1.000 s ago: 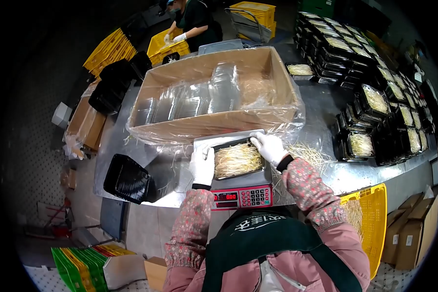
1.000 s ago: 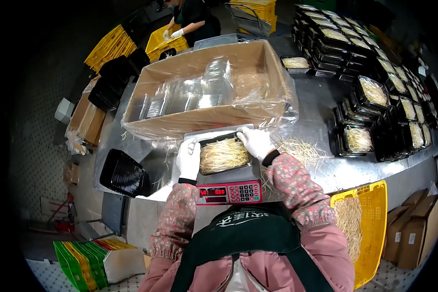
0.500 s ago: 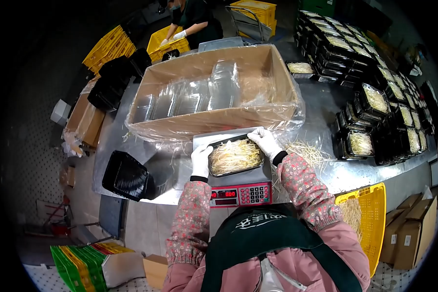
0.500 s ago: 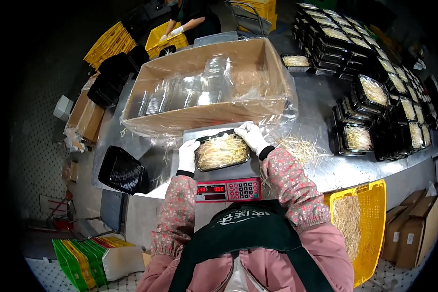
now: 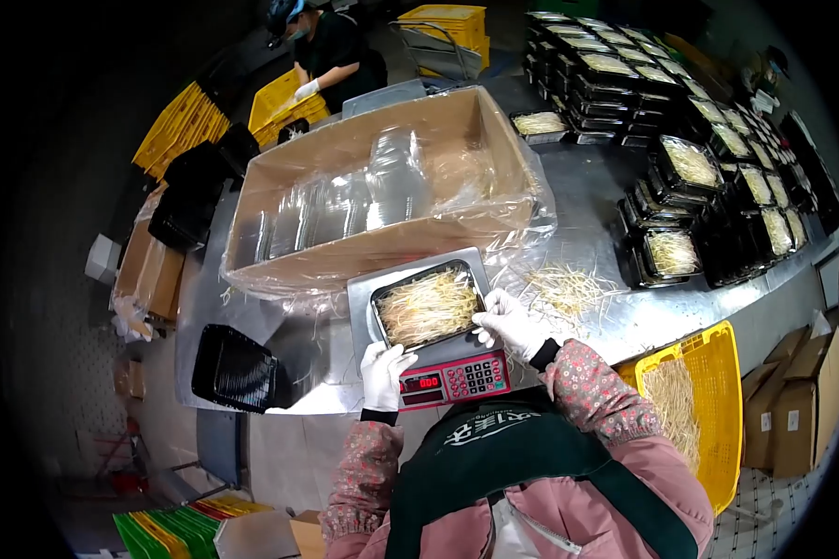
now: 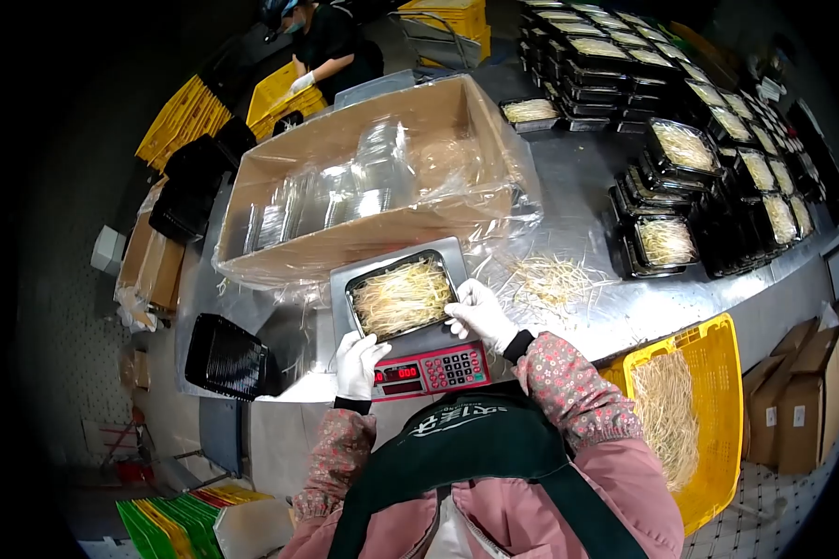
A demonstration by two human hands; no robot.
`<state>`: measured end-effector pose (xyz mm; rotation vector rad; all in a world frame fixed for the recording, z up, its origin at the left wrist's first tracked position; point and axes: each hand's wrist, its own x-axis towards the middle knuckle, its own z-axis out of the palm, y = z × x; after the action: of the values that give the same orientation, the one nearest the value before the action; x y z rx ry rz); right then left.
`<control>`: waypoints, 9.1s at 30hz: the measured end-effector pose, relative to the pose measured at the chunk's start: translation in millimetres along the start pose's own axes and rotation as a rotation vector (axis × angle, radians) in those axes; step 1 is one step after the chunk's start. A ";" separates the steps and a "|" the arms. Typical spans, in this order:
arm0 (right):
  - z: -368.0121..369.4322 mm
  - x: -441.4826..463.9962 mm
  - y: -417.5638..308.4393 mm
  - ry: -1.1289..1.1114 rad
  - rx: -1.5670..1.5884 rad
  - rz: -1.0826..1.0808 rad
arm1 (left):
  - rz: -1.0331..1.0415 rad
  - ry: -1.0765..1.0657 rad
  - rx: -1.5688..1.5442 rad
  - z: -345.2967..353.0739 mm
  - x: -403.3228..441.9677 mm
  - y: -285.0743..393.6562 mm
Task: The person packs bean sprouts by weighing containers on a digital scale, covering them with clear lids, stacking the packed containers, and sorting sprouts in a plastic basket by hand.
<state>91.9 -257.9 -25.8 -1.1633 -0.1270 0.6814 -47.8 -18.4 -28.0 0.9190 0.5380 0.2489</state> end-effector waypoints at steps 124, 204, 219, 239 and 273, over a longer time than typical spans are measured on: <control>-383.6 -428.4 126.8 0.856 -0.827 0.590 | 0.342 -2.357 2.108 432.5 -126.6 -517.1; -412.1 -588.3 107.8 1.396 -0.657 0.237 | 0.829 -2.444 1.573 444.3 -176.9 -481.0; -473.4 -486.8 119.8 1.314 -0.622 0.412 | 0.071 -1.749 1.384 417.5 -160.1 -421.3; -433.2 -443.6 114.0 1.126 -0.894 0.596 | 0.879 -0.419 1.255 321.5 22.6 -198.5; -240.7 -347.6 -89.8 1.042 -1.529 0.221 | 0.727 -0.272 0.472 269.1 42.5 -115.0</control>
<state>-42.0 -663.7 39.4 -2.8901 0.4662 -0.0530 131.0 -252.8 -3.8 1.5672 -0.0202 0.6573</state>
